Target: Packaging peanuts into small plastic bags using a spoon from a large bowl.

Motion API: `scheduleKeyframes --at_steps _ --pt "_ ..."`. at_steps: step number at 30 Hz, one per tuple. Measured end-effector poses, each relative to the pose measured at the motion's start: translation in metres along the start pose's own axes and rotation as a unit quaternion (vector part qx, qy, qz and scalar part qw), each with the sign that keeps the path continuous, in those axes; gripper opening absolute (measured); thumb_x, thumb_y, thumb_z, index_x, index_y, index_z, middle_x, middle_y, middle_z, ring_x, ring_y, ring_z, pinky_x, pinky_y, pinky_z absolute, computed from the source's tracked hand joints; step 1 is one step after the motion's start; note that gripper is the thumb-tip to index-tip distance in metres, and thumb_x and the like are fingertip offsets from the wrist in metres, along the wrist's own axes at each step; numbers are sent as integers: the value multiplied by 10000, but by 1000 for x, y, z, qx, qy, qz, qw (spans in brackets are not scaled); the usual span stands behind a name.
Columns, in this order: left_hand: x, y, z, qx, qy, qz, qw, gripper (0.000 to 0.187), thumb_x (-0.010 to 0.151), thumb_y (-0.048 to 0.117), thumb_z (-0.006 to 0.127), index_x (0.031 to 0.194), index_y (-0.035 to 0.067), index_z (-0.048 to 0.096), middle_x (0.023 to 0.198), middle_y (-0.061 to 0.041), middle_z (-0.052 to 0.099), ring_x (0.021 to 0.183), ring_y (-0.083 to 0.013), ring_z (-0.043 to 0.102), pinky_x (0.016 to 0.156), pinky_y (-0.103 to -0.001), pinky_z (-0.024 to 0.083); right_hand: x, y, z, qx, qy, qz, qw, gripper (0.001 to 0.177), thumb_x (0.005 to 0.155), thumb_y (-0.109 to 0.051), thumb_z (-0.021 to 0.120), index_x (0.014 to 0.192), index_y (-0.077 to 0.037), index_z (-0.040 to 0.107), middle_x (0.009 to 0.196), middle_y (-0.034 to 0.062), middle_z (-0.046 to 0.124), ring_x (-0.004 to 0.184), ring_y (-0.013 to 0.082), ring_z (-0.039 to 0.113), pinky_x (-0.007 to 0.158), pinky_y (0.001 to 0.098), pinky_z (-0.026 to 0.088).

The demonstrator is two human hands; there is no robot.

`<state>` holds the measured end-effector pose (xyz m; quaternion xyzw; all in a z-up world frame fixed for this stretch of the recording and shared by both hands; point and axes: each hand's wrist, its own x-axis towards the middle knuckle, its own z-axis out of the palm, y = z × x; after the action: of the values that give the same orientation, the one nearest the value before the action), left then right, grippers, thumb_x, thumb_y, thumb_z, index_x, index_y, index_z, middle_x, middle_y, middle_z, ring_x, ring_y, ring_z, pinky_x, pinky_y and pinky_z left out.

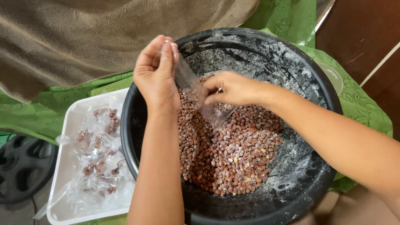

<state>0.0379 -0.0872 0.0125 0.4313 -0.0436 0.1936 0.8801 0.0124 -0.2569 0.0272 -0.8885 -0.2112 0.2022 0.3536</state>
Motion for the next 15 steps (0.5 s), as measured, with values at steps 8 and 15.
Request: scheduleKeyframes --at_steps 8,15 --pt "6 17 -7 38 77 -55 995 272 963 375 626 912 112 676 605 65 552 482 -4 418 458 -167 365 5 8 9 -38 -90 43 994 11 970 -148 727 967 -154 718 868 -14 732 754 98 670 696 190 557" --pt "7 32 -4 2 72 -131 989 308 867 -104 750 1166 -34 730 1047 -127 717 825 -153 655 746 -234 631 9 36 16 -302 -157 180 923 386 858 -247 813 1223 -235 688 1233 -41 716 1095 166 649 1061 370 498"
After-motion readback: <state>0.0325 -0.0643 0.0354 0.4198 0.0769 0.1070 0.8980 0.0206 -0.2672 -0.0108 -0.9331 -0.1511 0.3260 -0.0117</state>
